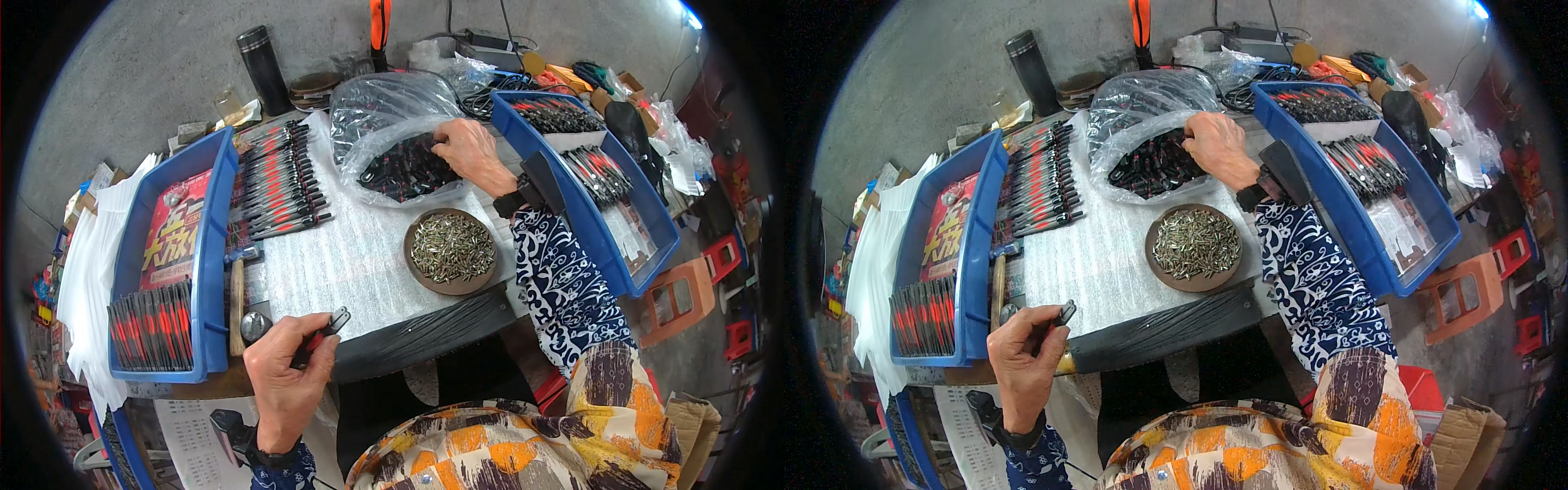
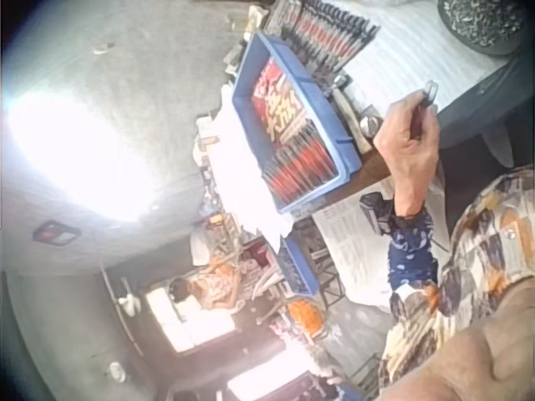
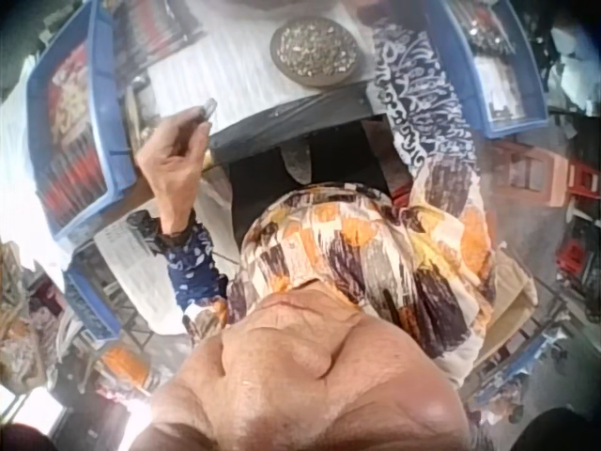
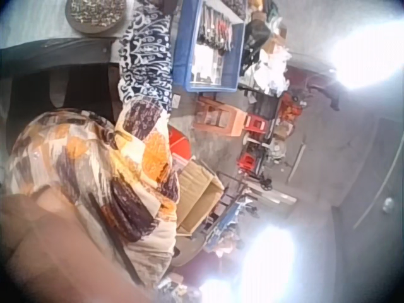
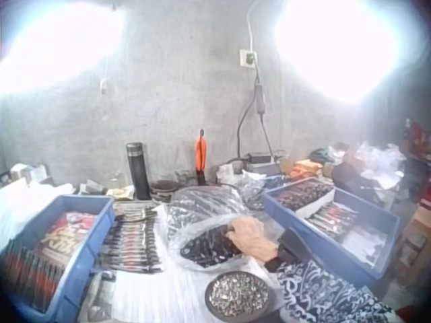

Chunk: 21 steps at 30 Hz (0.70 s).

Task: The person assembles small pencil-like components by inserting metal pins into black plastic bodies and securing them with a red ring. They repeatedly pick parts from trays and a bowl, insert the pins, and place finished units into a blue bin. A hammer is used once to tap a pin into place.

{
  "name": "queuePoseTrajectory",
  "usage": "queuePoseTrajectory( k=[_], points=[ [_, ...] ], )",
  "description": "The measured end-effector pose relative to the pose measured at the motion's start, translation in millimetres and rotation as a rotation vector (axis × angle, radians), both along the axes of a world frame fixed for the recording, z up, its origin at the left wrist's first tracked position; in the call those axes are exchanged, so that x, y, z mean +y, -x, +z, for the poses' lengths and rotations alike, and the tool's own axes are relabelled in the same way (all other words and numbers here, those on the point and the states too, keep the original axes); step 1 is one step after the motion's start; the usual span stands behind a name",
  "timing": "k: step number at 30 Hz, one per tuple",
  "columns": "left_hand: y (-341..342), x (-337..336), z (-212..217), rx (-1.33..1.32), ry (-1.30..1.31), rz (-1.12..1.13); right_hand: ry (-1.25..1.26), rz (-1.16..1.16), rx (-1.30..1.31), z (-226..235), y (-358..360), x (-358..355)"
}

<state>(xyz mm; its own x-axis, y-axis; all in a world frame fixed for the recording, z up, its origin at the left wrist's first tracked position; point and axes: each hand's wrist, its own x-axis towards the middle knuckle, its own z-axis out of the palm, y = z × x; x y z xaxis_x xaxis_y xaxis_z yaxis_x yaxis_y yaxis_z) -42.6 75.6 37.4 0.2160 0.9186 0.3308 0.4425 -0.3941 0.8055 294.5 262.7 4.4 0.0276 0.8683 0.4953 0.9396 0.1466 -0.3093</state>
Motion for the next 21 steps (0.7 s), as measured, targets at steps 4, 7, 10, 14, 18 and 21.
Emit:
queuePoseTrajectory(
  k=[4, 7, 10, 14, 18, 21],
  points=[
    [-3.4, -4.6, 1.6, 0.018, -0.047, -0.012, -0.034, 0.088, 0.123, 21.4, 14.1, -18.6],
    [-5.8, -11.2, 3.5, 0.02, -0.044, 0.001, -0.017, 0.28, 0.319, 46.6, 32.5, -53.8],
    [-9.2, -20.7, 4.0, 0.037, -0.077, -0.005, 0.173, 0.389, 0.566, 61.4, 51.9, -110.8],
    [-12.9, -33.3, 1.4, 0.024, -0.085, -0.021, 0.311, 0.566, 0.785, 59.8, 81.8, -175.9],
    [-17.0, -45.5, -3.0, 0.022, -0.11, -0.049, 0.46, 0.642, 0.987, 42.5, 97.7, -217.2],
    [-18.5, -51.9, -1.4, 0.097, -0.105, -0.032, 0.404, 0.59, 0.979, 33.5, 97.8, -218.8]
  ],
)
